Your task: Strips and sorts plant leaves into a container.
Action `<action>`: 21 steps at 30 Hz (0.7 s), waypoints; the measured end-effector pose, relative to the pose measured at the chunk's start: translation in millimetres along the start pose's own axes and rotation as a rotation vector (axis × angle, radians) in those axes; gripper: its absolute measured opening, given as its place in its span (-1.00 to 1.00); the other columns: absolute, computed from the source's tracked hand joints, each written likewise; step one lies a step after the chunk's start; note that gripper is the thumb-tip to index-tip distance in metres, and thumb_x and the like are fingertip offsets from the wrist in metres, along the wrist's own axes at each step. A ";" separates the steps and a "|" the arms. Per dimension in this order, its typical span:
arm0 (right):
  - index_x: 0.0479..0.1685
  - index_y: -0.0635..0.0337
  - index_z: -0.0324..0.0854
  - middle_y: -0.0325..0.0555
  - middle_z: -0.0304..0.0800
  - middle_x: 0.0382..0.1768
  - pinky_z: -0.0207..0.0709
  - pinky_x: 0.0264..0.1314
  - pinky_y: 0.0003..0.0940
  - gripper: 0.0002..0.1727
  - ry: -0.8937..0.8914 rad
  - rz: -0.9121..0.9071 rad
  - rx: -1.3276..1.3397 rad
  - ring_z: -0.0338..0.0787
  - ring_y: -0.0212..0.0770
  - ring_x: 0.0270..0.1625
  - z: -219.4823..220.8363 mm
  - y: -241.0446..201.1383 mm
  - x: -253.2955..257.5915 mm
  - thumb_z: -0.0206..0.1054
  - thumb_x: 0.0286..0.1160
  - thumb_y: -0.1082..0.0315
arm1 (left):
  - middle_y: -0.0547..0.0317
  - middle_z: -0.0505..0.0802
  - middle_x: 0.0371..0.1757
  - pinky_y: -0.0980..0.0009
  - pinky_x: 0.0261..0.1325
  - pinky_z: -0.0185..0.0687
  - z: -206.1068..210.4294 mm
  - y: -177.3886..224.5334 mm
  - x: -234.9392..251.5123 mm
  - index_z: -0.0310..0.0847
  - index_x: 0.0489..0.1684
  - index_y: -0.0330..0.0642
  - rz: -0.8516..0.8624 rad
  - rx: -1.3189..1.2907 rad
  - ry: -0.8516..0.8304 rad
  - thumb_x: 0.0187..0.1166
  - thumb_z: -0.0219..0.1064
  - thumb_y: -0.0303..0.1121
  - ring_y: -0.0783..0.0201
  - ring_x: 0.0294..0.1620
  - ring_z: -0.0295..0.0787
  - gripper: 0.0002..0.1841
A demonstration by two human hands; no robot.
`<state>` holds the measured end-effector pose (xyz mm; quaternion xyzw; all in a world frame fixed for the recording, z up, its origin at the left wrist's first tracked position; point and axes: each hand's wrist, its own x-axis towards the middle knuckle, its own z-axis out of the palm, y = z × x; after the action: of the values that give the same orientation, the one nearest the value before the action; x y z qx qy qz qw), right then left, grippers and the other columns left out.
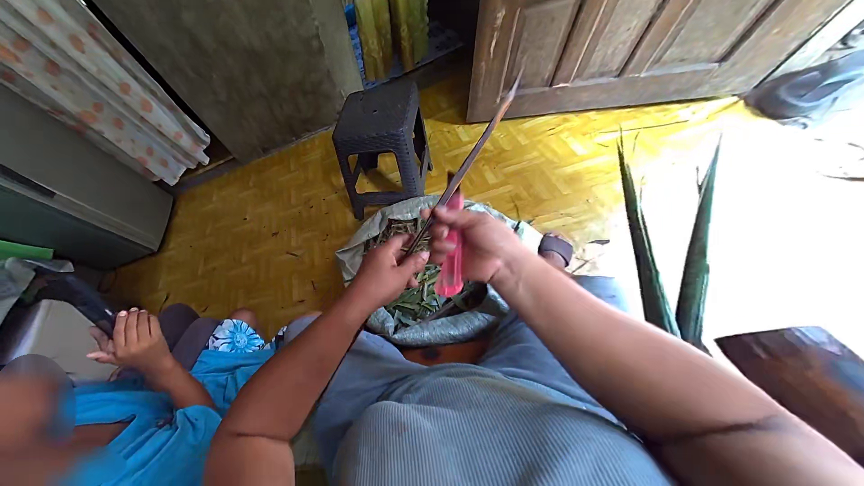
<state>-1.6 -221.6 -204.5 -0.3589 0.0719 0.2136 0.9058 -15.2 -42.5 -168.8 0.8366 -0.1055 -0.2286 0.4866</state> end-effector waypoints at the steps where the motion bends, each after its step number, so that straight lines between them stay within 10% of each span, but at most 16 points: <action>1: -0.08 -0.02 0.60 -0.46 0.41 -0.70 0.43 -0.66 -0.64 -0.72 0.023 0.042 -0.015 0.38 -0.56 -0.75 -4.0 16.6 1.9 0.00 0.82 0.12 | -0.02 0.86 -0.15 0.42 -0.28 0.70 7.0 -8.8 2.0 0.45 0.53 -0.31 -0.056 -0.060 -0.013 0.86 0.14 -0.32 0.34 -0.43 0.74 -0.62; 6: 0.08 0.04 0.53 -0.36 0.53 -0.59 0.43 -0.64 -0.61 -0.81 0.147 0.037 -0.117 0.44 -0.51 -0.71 -33.5 30.3 18.2 0.04 0.85 0.24 | 0.12 0.85 -0.28 0.61 -0.52 0.42 25.7 -53.2 -1.7 0.53 0.47 -0.34 -0.197 -0.204 0.008 0.91 0.02 -0.29 0.52 -0.66 0.48 -0.62; 17: -0.10 0.05 0.50 -0.33 0.53 -0.61 0.38 -0.67 -0.59 -0.87 0.302 0.076 -0.144 0.41 -0.49 -0.72 -56.3 45.4 35.3 0.07 0.83 0.30 | 0.09 0.85 -0.28 0.57 -0.47 0.51 51.6 -86.8 -3.1 0.48 0.53 -0.35 -0.282 -0.245 -0.013 0.91 0.03 -0.25 0.48 -0.60 0.57 -0.59; 21: 0.33 0.10 0.48 -0.26 0.62 -0.44 0.25 -0.64 -0.61 -0.73 0.324 0.066 -0.556 0.38 -0.49 -0.66 -63.3 50.5 31.8 0.17 0.82 0.22 | 0.04 0.87 -0.23 0.46 -0.43 0.55 57.8 -90.6 12.1 0.61 0.30 -0.37 -0.310 -0.047 0.042 0.94 -0.02 -0.24 0.39 -0.56 0.63 -0.61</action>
<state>6.3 -221.1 -291.1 -0.6194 0.1656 0.1945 0.7423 -36.8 -46.0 -274.6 0.8357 0.0405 -0.2861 0.4670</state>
